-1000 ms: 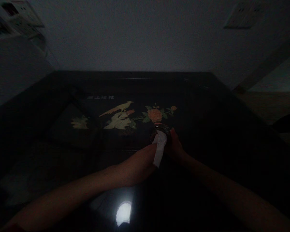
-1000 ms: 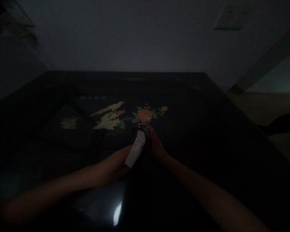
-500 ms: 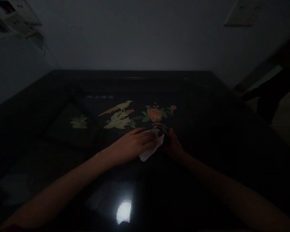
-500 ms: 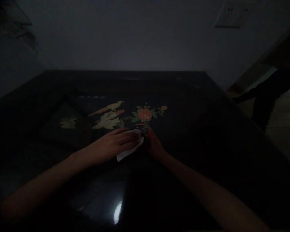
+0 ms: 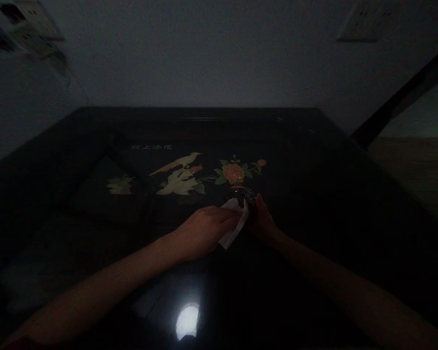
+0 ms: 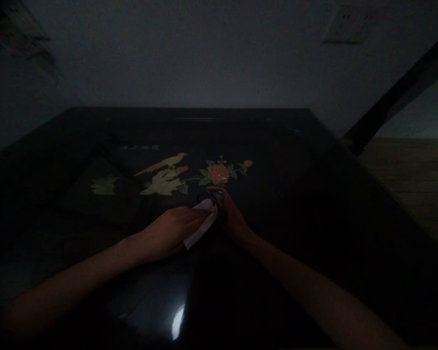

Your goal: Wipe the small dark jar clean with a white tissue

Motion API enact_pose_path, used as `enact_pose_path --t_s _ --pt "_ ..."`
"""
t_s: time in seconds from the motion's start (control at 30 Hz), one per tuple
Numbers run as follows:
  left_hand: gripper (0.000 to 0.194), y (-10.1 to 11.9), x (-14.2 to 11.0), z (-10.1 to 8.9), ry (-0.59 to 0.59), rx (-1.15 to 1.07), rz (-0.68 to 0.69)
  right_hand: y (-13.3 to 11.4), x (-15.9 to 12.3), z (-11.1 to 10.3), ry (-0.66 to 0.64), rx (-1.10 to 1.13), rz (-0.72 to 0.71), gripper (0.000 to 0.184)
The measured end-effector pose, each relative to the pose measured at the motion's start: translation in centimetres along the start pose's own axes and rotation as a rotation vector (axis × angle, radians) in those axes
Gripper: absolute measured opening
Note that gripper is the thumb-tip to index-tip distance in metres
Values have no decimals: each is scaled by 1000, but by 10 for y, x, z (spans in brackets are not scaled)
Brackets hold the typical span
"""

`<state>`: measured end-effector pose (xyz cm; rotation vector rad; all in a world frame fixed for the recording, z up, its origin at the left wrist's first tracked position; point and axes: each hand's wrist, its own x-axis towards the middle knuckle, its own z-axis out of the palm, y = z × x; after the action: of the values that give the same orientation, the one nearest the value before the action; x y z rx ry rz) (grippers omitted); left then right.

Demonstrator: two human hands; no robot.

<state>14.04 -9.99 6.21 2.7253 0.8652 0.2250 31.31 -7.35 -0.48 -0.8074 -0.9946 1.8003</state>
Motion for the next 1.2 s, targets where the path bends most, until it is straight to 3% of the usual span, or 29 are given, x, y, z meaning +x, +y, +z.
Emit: enact_pose_path --t_s 0.2,0.27,0.37,0.8,1.2 --pt "27 19 0 8 89 -481 -338 -4 -2 3 -20 39 -40 54" --pt "25 22 -1 6 104 -617 -367 -4 -2 3 -17 41 -42 54" --pt "24 21 -1 2 106 -698 -279 -3 -2 3 -7 47 -46 53" --pt "32 9 -3 1 -18 107 -39 4 2 1 -17 46 -93 49" --pt "43 3 -10 12 93 528 -47 3 1 -2 -23 44 -32 50"
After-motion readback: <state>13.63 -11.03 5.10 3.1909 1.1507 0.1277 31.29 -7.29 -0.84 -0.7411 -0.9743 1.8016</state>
